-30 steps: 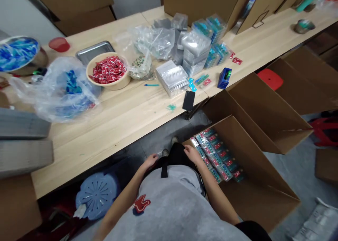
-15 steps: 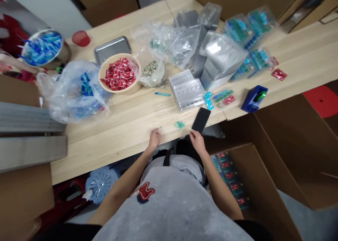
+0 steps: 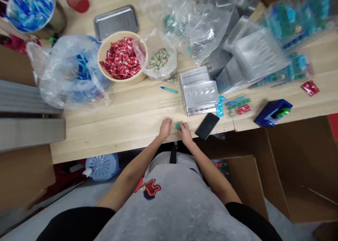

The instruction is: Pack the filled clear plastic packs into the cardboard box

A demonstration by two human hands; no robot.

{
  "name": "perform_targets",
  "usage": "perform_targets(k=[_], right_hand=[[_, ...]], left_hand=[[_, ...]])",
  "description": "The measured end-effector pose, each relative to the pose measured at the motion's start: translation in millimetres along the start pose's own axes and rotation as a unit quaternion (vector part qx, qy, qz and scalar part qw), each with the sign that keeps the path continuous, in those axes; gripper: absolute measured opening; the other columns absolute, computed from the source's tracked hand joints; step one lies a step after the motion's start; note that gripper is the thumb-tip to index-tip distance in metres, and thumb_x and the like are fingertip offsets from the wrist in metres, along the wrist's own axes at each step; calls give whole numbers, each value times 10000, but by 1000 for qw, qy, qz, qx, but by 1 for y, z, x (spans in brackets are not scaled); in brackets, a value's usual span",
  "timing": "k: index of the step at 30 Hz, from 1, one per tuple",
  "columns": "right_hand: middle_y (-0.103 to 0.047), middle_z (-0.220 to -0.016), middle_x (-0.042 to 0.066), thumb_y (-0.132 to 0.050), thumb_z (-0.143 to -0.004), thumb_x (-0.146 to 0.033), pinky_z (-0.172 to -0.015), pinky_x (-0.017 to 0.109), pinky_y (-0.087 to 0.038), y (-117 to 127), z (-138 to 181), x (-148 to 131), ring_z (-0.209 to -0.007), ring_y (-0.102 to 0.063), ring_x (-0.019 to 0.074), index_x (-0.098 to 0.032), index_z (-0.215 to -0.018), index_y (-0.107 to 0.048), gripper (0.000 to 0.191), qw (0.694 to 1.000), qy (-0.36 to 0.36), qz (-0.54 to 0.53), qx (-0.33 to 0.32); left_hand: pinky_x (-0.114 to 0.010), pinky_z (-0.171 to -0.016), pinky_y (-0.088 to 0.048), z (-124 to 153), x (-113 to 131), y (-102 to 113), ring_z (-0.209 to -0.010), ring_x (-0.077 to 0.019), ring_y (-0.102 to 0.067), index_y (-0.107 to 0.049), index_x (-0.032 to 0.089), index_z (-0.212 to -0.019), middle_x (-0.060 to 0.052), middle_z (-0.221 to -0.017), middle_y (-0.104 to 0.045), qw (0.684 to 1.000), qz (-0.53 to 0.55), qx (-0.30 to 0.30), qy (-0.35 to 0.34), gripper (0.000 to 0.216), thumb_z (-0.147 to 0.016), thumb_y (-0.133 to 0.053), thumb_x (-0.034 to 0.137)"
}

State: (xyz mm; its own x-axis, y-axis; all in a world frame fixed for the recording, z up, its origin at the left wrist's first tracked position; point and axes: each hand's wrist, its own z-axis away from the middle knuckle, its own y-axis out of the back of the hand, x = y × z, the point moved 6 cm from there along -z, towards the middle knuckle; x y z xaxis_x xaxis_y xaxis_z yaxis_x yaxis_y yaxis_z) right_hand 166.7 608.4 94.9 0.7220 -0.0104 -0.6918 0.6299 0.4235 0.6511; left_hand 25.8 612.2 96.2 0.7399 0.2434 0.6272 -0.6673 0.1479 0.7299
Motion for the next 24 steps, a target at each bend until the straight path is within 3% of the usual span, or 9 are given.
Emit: perform_targets(k=[4,9,13,17,21,24], right_hand=[[-548,-1123,119,-436,-851,-123,-941,372,-461,21,-7,12,-1042,-531,238,-174,-1197,-583,379,999,-16,17,23],[-584,-1061,147,-361,-845,-51,-991,419,-404,26,-14,10,-1035,-503,261,-114,-1113,-630,385,999,-18,20,32],[-626,-1014,119,-424,-813,-37,-969,382,-420,16,-10,-3,-982,-525,245,-155,-1003,-680,341,1000,4,-6,18],[-629,-959,121,-431,-868,-133,-969,430,-404,36,-7,9,-969,-528,261,-155,-980,-670,264,998,-29,-32,56],[-629,-935,114,-426,-891,-212,-962,424,-413,55,-6,19,-949,-547,248,-161,-971,-655,248,993,-45,-84,70],[-639,-955,103,-444,-879,-238,-894,381,-471,50,-4,9,-879,-589,213,-163,-990,-647,244,987,-37,-149,46]], left_hand=[[-367,-1001,-422,-17,23,-16,-1094,-208,-518,-578,168,-1082,-92,-1101,-590,998,20,-34,-52,391,-783,-392,-1],[-319,-934,-471,-6,27,-17,-998,-184,-565,-624,157,-968,-67,-991,-615,994,21,-65,-87,327,-776,-413,-3],[-323,-914,-471,-2,22,4,-984,-186,-567,-604,168,-1013,-76,-999,-613,996,6,-32,-82,251,-866,-419,83],[-426,-940,-412,-25,12,32,-1048,-268,-506,-601,155,-1034,-141,-1086,-568,997,-57,29,-51,198,-881,-477,172],[-437,-910,-392,-46,11,46,-1033,-287,-492,-640,183,-908,-130,-1090,-569,990,-125,22,-63,149,-809,-548,118],[-444,-906,-378,-39,10,60,-1027,-281,-492,-645,179,-889,-139,-1088,-579,988,-137,30,-68,163,-842,-501,120]])
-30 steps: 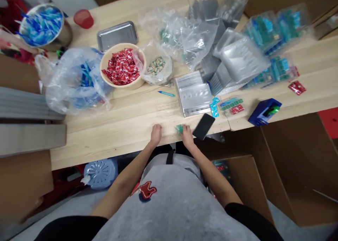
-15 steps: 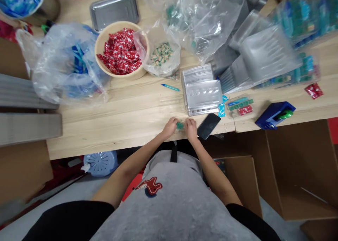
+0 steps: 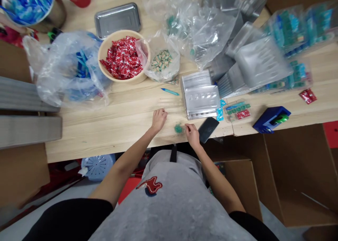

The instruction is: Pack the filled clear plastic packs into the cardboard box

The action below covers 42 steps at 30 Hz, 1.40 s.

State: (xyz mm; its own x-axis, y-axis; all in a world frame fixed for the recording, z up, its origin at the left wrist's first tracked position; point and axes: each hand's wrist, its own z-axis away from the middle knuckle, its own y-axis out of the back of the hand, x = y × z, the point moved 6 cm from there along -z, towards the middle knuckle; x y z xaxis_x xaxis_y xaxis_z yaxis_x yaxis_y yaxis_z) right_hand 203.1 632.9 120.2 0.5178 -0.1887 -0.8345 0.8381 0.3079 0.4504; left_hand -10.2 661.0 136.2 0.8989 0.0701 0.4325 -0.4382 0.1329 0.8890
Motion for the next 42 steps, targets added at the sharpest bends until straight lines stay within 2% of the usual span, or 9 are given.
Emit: perform_targets(k=[4,7,11,22,26,30,33,37,42], right_hand=[[-669,-956,64,-495,-879,-382,-741,303,-544,-28,3,-26,-774,-652,155,-182,-1118,-588,325,991,7,-106,-76],[-671,-1017,52,-539,-845,-519,-731,298,-563,-38,-3,-55,-799,-678,146,-215,-1215,-501,480,960,4,-253,-122],[-691,-899,25,-673,-724,-576,-729,318,-570,-30,-18,-87,-739,-675,145,-218,-1028,-559,483,918,-16,-371,-137],[-627,-669,-14,-778,-543,-612,-612,278,-533,-40,-17,-78,-596,-633,128,-185,-727,-544,520,928,-80,-333,-149],[-680,-750,32,-753,-576,-630,-690,321,-549,-39,-22,-72,-669,-660,152,-178,-806,-610,527,926,-93,-336,-142],[-658,-642,13,-791,-512,-617,-609,303,-528,-34,-28,-64,-569,-612,136,-173,-755,-627,531,933,-103,-324,-122],[-646,-614,5,-772,-552,-617,-616,306,-528,-38,-28,-67,-567,-603,135,-172,-806,-656,525,934,-97,-318,-129],[-705,-917,76,-594,-738,-662,-760,369,-551,-49,-24,-82,-790,-677,185,-189,-1004,-626,543,950,-26,-276,-146],[-665,-705,70,-469,-814,-647,-732,388,-549,-54,-25,-76,-686,-644,199,-175,-721,-603,499,983,29,-106,-146]], left_hand=[[-471,-919,-361,38,-5,36,-1027,-271,-494,-658,198,-924,-153,-1127,-577,997,-36,75,2,224,-919,-436,223],[-497,-967,-339,66,-4,58,-1057,-264,-496,-670,245,-916,-127,-1121,-591,993,-37,114,0,221,-928,-452,281],[-494,-1013,-326,79,3,72,-1124,-262,-489,-669,270,-970,-110,-1178,-578,987,-43,157,-1,178,-910,-502,287],[-393,-891,-453,81,-10,51,-983,-214,-549,-676,237,-980,-111,-1211,-573,989,-59,134,33,200,-916,-487,230],[-387,-889,-458,85,-20,56,-971,-204,-564,-658,218,-1008,-120,-1196,-569,987,-46,148,49,197,-919,-482,215],[-382,-878,-464,88,-31,67,-945,-194,-580,-642,200,-1021,-128,-1186,-562,984,-23,170,55,195,-925,-474,226],[-367,-865,-467,87,-30,68,-921,-179,-587,-636,207,-1030,-118,-1188,-566,986,-29,159,28,194,-928,-473,234],[-349,-837,-465,85,-23,59,-848,-153,-589,-648,226,-1008,-92,-1167,-591,989,-63,132,-14,182,-920,-489,211],[-343,-832,-459,92,-32,59,-859,-171,-585,-645,206,-1052,-119,-1164,-581,984,-44,168,35,212,-920,-479,198]])
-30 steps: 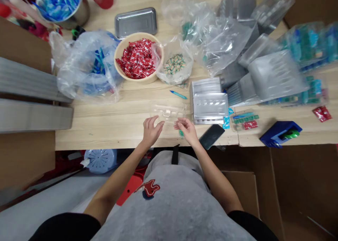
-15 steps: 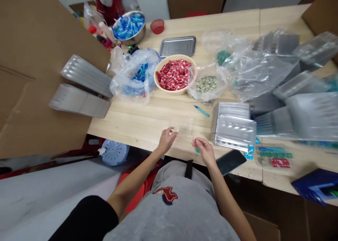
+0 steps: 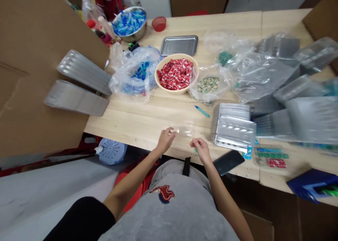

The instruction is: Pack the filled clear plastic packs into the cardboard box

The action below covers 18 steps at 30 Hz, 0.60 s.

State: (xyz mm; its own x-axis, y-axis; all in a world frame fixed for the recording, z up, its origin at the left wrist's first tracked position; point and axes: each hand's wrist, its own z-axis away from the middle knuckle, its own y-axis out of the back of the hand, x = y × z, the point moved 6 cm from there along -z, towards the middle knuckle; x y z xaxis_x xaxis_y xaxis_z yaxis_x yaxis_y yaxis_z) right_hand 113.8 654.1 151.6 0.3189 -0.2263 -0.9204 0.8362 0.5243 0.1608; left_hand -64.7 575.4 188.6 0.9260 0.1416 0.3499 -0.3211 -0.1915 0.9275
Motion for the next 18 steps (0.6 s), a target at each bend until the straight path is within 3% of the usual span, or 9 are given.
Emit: perform_targets(k=[2,4,7,9,14,18], right_hand=[[-682,-803,105,-500,-835,-544,-843,430,-517,5,-7,6,-832,-646,246,-170,-759,-638,406,997,1,74,14],[-639,-1131,176,-509,-853,-390,-1013,472,-410,10,-19,12,-1136,-553,304,-132,-975,-660,323,988,1,149,37],[-325,-1472,262,-494,-831,-182,-1134,519,-216,9,-37,20,-1405,-237,358,-2,-1263,-514,468,968,-11,244,57],[-270,-1490,290,-494,-801,-103,-1141,532,-176,2,-41,25,-1423,-176,378,52,-1294,-465,518,955,-15,292,42],[-543,-1322,187,-458,-813,-66,-1089,374,-337,-18,-31,29,-1284,-437,270,-68,-1152,-611,372,929,25,365,-50],[-573,-1261,186,-361,-863,-78,-1064,360,-361,-17,-63,17,-1203,-485,250,-60,-1206,-582,409,911,47,405,-56]], left_hand=[[-344,-829,-460,4,-15,3,-864,-182,-591,-635,185,-1080,-133,-1150,-572,998,7,13,59,229,-926,-469,220],[-364,-841,-455,8,-35,3,-883,-201,-600,-633,175,-1086,-146,-1155,-560,992,-6,6,123,234,-921,-479,234],[-420,-868,-442,13,-64,-3,-972,-259,-599,-635,165,-1086,-174,-1201,-531,977,-49,-40,205,236,-898,-506,226],[-449,-872,-441,16,-77,-10,-1044,-301,-583,-634,146,-1085,-197,-1217,-516,966,-63,-69,241,242,-891,-504,209],[-439,-848,-469,18,-79,-27,-1086,-322,-580,-645,137,-1058,-195,-1181,-543,962,-48,-102,247,227,-876,-520,193],[-439,-865,-474,21,-77,-31,-989,-284,-627,-638,142,-1069,-185,-1204,-529,961,-36,-95,256,237,-895,-498,220]])
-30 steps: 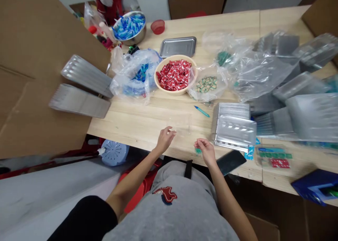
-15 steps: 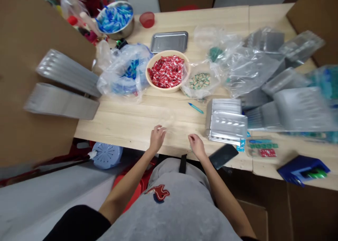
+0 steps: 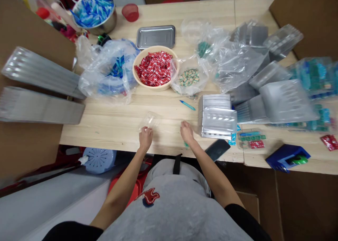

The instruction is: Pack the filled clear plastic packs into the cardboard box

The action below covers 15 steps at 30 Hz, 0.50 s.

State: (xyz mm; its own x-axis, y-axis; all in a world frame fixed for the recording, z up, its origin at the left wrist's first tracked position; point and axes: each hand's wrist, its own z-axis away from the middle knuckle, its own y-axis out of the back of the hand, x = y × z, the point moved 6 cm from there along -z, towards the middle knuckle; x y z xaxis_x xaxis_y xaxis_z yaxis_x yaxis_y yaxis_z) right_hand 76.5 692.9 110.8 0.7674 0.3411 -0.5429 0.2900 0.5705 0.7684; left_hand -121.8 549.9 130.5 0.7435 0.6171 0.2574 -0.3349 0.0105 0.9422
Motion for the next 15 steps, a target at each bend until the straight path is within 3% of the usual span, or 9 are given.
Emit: perform_targets(k=[5,8,11,15], right_hand=[[-488,-1373,179,-325,-834,-11,-1076,381,-341,12,-77,-22,-1283,-414,247,-50,-1330,-482,522,1000,16,19,18],[-508,-1332,202,-321,-827,16,-1059,370,-338,11,-97,-38,-1254,-429,258,-31,-1261,-539,488,999,26,20,18],[-569,-1212,225,-328,-819,32,-1009,353,-363,6,-80,-39,-1162,-483,266,-27,-1145,-607,433,999,26,22,9],[-628,-1092,167,-378,-807,11,-926,317,-406,-1,-22,-20,-1033,-537,240,-107,-1006,-653,359,999,25,20,-1]], left_hand=[[-398,-786,-510,5,-8,6,-764,-204,-653,-644,149,-1029,-164,-1182,-533,1000,9,12,2,207,-887,-516,228],[-348,-748,-524,10,-13,8,-719,-164,-645,-643,175,-1023,-130,-1159,-545,1000,14,15,-6,188,-879,-531,224],[-339,-729,-531,17,-24,12,-681,-146,-635,-637,177,-1023,-124,-1148,-545,1000,18,19,4,186,-879,-525,213],[-350,-704,-532,24,-43,18,-645,-146,-629,-634,159,-1021,-134,-1137,-545,999,23,20,30,191,-882,-515,211]])
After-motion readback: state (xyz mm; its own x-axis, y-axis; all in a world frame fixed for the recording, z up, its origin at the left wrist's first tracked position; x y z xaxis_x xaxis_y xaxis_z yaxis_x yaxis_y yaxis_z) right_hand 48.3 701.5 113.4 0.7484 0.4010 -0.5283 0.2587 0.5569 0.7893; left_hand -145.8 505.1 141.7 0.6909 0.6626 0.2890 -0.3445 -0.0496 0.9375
